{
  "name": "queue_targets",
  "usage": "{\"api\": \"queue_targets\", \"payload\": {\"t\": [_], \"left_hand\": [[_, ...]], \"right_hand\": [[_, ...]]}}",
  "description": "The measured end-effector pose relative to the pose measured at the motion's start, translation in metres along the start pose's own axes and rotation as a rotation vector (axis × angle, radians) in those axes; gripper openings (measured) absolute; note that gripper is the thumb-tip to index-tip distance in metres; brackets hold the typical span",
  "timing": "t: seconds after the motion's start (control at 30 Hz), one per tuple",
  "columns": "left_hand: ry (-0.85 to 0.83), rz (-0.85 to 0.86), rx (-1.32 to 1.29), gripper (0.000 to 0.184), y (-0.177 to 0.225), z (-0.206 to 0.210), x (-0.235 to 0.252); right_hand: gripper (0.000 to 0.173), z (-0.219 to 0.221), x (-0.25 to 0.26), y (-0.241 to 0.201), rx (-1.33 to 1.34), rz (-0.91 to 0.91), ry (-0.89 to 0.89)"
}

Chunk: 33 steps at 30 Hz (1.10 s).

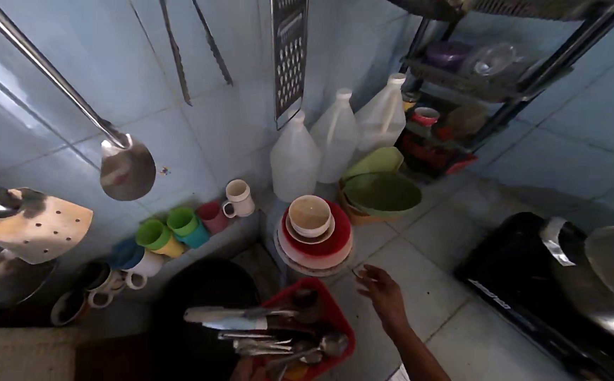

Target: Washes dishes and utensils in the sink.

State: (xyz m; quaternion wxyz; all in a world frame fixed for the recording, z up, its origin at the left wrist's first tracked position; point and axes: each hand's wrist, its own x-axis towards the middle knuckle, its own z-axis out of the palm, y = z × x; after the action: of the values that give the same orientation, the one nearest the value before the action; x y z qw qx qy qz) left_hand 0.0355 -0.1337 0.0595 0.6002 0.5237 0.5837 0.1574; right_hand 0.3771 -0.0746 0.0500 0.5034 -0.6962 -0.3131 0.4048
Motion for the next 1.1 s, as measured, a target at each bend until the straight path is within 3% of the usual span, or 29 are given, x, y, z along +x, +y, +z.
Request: {"api": "queue_targets", "payload": {"t": [0.07,0.13,0.23,0.3,0.37,0.47,0.63,0.77,0.83,1.1], "left_hand": [[-0.055,-0.02,0.067,0.031,0.007,0.011,0.011],[-0.132,-0.057,0.139,0.033,0.015,0.02,0.027],[-0.232,-0.023,0.214,0.034,0.02,0.029,0.049],[-0.277,-0.013,0.252,0.036,0.022,0.029,0.059],[-0.286,-0.027,0.258,0.041,0.027,0.025,0.061],[-0.23,-0.013,0.129,0.042,0.023,0.013,0.054],[-0.126,-0.017,-0.097,0.039,-0.003,-0.001,0.045],[-0.071,-0.01,-0.211,0.039,-0.01,-0.001,0.044],[-0.043,0.023,-0.266,0.041,-0.008,0.003,0.047],[0.055,0.144,-0.503,0.054,0.032,0.008,0.066]], "right_hand": [[0.038,-0.011,-0.018,-0.006,-0.203,-0.315,-0.084],[0.042,-0.017,-0.033,-0.014,-0.338,-0.5,-0.288],[0.063,-0.006,-0.049,-0.017,-0.591,-0.547,-0.629],[0.085,0.01,-0.052,-0.004,-0.798,-0.556,-0.74],[0.101,0.024,-0.06,-0.004,-0.95,-0.474,-0.809],[0.106,0.037,-0.066,0.008,-0.979,-0.522,-0.772],[0.106,0.047,-0.067,0.014,-0.918,-0.566,-0.73],[0.077,0.056,-0.065,0.005,-0.815,-0.425,-0.64],[0.066,0.062,-0.059,0.002,-0.809,-0.365,-0.602],[0.052,0.067,-0.045,-0.003,-0.888,-0.315,-0.611]]}}
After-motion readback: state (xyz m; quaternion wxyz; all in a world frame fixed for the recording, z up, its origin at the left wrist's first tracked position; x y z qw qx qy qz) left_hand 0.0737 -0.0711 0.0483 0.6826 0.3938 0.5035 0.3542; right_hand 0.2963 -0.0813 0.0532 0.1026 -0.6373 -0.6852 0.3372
